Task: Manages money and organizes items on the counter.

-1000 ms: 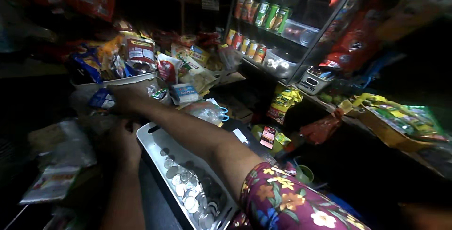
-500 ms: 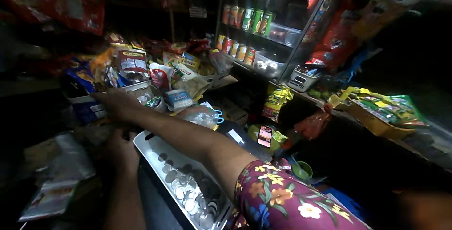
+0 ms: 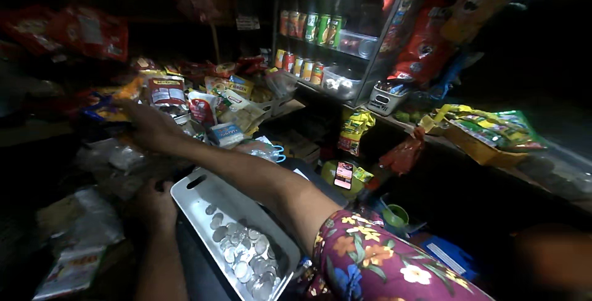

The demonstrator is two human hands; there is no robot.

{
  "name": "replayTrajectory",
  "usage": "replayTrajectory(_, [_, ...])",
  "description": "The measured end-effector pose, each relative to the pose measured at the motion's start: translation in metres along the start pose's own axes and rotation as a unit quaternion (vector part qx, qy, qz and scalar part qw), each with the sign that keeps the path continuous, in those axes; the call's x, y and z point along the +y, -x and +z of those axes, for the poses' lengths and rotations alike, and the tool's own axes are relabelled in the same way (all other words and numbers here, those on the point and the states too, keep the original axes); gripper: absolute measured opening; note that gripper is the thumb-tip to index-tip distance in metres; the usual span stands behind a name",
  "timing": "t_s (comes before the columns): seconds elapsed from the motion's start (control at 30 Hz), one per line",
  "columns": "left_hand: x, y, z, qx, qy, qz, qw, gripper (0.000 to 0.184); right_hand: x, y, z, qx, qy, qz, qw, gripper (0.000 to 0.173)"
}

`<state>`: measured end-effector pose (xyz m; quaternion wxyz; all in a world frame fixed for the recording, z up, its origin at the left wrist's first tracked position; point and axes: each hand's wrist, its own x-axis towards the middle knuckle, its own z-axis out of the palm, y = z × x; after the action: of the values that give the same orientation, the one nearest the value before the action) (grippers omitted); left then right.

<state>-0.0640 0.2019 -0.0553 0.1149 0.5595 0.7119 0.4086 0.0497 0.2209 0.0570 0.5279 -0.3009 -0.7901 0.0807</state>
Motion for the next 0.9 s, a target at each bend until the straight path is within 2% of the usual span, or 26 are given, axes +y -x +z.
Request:
replayTrajectory(0.03, [0.001, 0.002, -0.001, -0.002, 0.002, 0.000, 1.000, 0.035, -0.013, -0.007, -0.021, -0.088, -0.016, 0.063, 0.994, 0.049])
replayTrajectory(0.07, [0.001, 0.002, -0.002, 0.001, 0.002, 0.002, 1.000, 0.037, -0.022, -0.009, -0.037, -0.132, -0.034, 0.110, 0.984, 0.053])
replayTrajectory(0.1, [0.001, 0.003, -0.002, 0.005, -0.001, 0.003, 1.000, 0.038, -0.021, -0.007, -0.045, -0.134, -0.047, 0.126, 0.982, 0.054])
replayTrajectory(0.17, [0.000, 0.002, -0.002, 0.009, 0.004, -0.004, 1.000, 0.039, -0.017, 0.002, -0.053, -0.070, -0.059, 0.131, 0.987, 0.051])
replayTrajectory(0.2, [0.000, 0.003, -0.002, 0.010, 0.015, -0.003, 1.000, 0.039, -0.024, -0.001, -0.063, -0.077, -0.067, 0.189, 0.977, 0.053])
replayTrajectory(0.23, [0.001, 0.004, -0.002, 0.015, 0.029, 0.000, 0.999, 0.039, -0.031, -0.008, -0.085, -0.155, -0.069, 0.264, 0.949, 0.059])
replayTrajectory(0.3, [-0.005, 0.004, 0.000, 0.033, 0.055, 0.009, 0.998, 0.039, 0.013, 0.012, -0.076, -0.032, -0.140, 0.178, 0.974, 0.056])
replayTrajectory(0.4, [-0.010, 0.004, 0.000, 0.048, 0.095, 0.009, 0.994, 0.043, 0.037, 0.051, -0.088, 0.027, -0.185, 0.217, 0.958, 0.057])
replayTrajectory(0.5, [-0.018, 0.000, 0.001, 0.057, 0.119, 0.007, 0.991, 0.044, 0.036, 0.073, -0.104, 0.078, -0.243, 0.232, 0.939, 0.056])
replayTrajectory(0.7, [0.017, 0.031, -0.014, 0.054, 0.098, -0.003, 0.994, 0.042, 0.039, 0.086, -0.111, 0.119, -0.277, 0.275, 0.913, 0.055])
replayTrajectory(0.9, [0.014, 0.040, -0.015, 0.069, 0.071, 0.005, 0.995, 0.040, 0.054, 0.101, -0.102, 0.138, -0.291, 0.291, 0.901, 0.050])
